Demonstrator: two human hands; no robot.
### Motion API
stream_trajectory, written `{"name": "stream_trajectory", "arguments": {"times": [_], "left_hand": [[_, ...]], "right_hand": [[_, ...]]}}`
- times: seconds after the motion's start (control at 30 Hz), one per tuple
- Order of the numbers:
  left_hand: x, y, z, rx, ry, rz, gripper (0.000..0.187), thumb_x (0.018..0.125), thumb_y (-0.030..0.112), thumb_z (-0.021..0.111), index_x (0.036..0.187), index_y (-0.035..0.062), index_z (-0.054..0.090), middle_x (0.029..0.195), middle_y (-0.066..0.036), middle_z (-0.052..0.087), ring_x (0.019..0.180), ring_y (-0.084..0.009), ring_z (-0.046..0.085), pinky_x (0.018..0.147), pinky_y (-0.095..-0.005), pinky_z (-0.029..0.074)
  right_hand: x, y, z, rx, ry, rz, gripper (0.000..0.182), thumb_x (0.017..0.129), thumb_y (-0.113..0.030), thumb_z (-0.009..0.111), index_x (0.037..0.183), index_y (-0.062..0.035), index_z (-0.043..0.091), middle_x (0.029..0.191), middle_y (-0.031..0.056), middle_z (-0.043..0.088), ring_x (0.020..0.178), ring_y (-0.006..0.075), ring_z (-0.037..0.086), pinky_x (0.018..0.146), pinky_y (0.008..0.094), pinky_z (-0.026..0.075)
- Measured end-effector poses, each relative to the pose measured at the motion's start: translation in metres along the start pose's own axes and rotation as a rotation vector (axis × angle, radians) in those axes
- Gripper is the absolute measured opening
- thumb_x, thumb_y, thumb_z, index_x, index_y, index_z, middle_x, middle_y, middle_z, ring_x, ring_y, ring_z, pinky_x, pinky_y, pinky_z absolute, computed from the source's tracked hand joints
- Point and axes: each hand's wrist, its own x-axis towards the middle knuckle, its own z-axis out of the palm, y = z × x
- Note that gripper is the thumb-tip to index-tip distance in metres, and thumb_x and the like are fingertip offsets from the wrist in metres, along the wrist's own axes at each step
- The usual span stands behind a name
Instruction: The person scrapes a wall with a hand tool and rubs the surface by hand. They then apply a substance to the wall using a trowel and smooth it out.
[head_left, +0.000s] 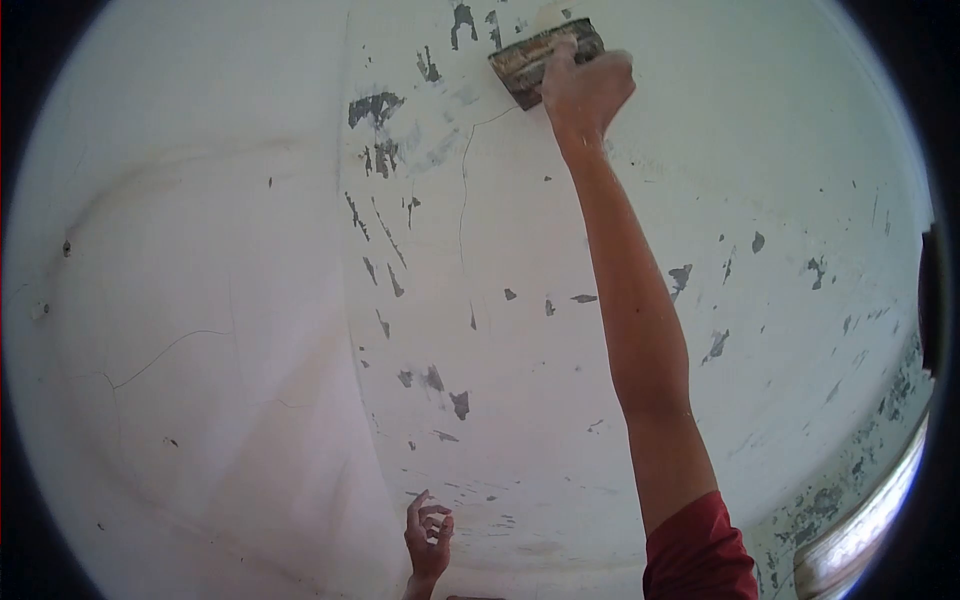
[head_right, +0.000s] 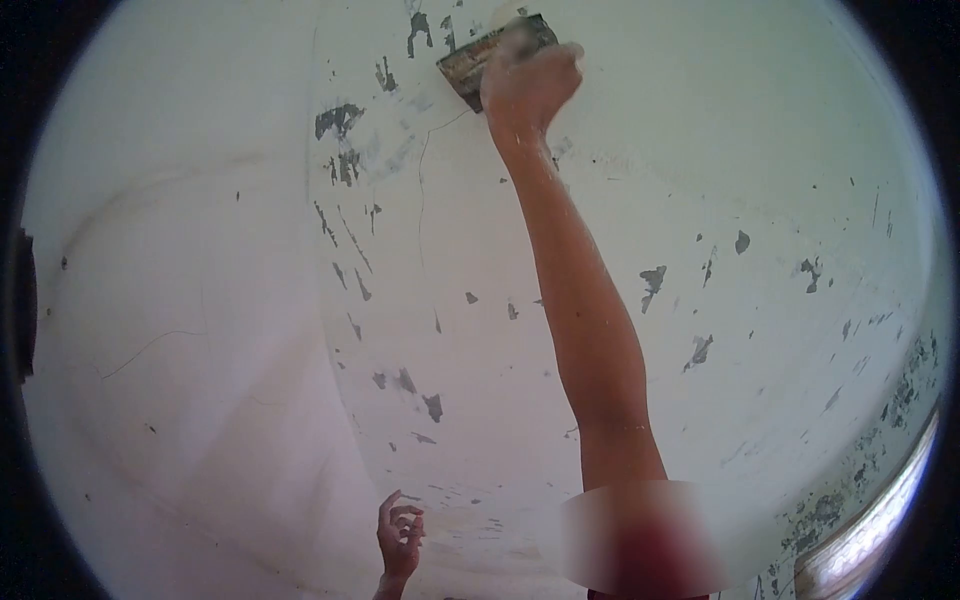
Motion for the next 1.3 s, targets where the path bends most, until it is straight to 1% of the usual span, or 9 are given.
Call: {"name": "stream_trajectory", "arguments": {"times": [0.1,0.23,0.37,0.53,0.67,0.87,0.97,1.07,1.3], "left_hand": [[0.005,0.010,0.005,-0.040,-0.012,0.012,0.065,0.096,0.018,0.072,0.149,-0.0007,0.040,0.108,-0.011,0.070,0.073,-0.0101,0.065,0.058,-0.0218,0.053],[0.004,0.011,0.006,-0.037,-0.008,0.045,0.065,0.096,0.017,0.072,0.149,-0.0007,0.039,0.107,-0.012,0.070,0.075,-0.0099,0.065,0.059,-0.0216,0.053],[-0.007,0.014,0.005,-0.048,-0.007,0.056,0.063,0.096,0.015,0.071,0.149,-0.0008,0.039,0.107,-0.012,0.070,0.073,-0.0100,0.065,0.058,-0.0214,0.052],[-0.025,0.014,0.000,-0.040,-0.001,0.033,0.063,0.096,0.014,0.071,0.148,-0.0009,0.040,0.107,-0.012,0.070,0.071,-0.0100,0.065,0.057,-0.0213,0.052],[-0.040,0.011,-0.006,0.010,-0.034,-0.004,0.063,0.096,0.013,0.070,0.149,-0.0013,0.038,0.105,-0.011,0.069,0.070,-0.0100,0.064,0.055,-0.0218,0.052],[-0.049,-0.004,-0.007,0.050,-0.076,-0.052,0.064,0.097,0.013,0.069,0.150,-0.0004,0.035,0.106,-0.012,0.067,0.068,-0.0111,0.063,0.053,-0.0227,0.053],[-0.045,-0.007,-0.002,0.046,-0.085,-0.050,0.063,0.097,0.013,0.068,0.150,0.0001,0.036,0.106,-0.011,0.068,0.068,-0.0113,0.063,0.053,-0.0230,0.053],[-0.043,-0.007,0.002,0.026,-0.083,-0.041,0.063,0.097,0.013,0.068,0.150,0.0003,0.035,0.106,-0.011,0.067,0.068,-0.0114,0.063,0.053,-0.0232,0.053],[-0.036,-0.010,0.011,-0.020,-0.060,-0.054,0.062,0.097,0.015,0.070,0.148,-0.0008,0.039,0.106,-0.012,0.070,0.071,-0.0113,0.066,0.057,-0.0232,0.055]], "right_hand": [[0.013,-0.015,0.011,0.005,-0.101,0.031,0.041,0.085,-0.022,0.076,0.079,0.0167,0.062,0.074,0.0303,0.068,0.069,0.0387,0.073,0.066,0.0449,0.058],[0.030,-0.019,0.046,-0.036,-0.052,0.118,0.045,0.094,-0.029,0.072,0.093,0.0147,0.064,0.085,0.0236,0.071,0.078,0.0281,0.069,0.068,0.0412,0.056],[0.051,-0.022,0.046,0.064,-0.133,0.131,0.046,0.095,-0.032,0.072,0.094,0.0134,0.063,0.087,0.0239,0.071,0.081,0.0297,0.070,0.070,0.0400,0.056],[0.070,-0.016,-0.010,0.517,-0.153,0.349,0.044,0.095,-0.031,0.072,0.099,0.0115,0.063,0.087,0.0263,0.069,0.082,0.0355,0.070,0.075,0.0410,0.055],[0.092,0.032,-0.034,0.764,-0.195,0.153,0.046,0.092,-0.026,0.076,0.098,0.0179,0.064,0.083,0.0247,0.073,0.074,0.0278,0.075,0.063,0.0361,0.059],[0.098,0.027,-0.069,0.316,-0.374,0.115,0.049,0.095,-0.031,0.075,0.109,0.0152,0.064,0.089,0.0200,0.075,0.074,0.0199,0.073,0.064,0.0294,0.058],[0.087,0.036,-0.057,0.039,-0.355,-0.105,0.048,0.094,-0.033,0.075,0.106,0.0125,0.067,0.088,0.0213,0.075,0.076,0.0227,0.074,0.071,0.0332,0.059],[0.067,0.019,-0.053,-0.081,-0.388,-0.145,0.047,0.092,-0.035,0.073,0.095,0.0112,0.070,0.088,0.0266,0.074,0.084,0.0364,0.075,0.081,0.0451,0.057],[0.064,0.026,0.005,-0.285,-0.349,-0.375,0.045,0.092,-0.033,0.073,0.091,0.0124,0.070,0.086,0.0253,0.074,0.083,0.0327,0.075,0.078,0.0424,0.057]]}}
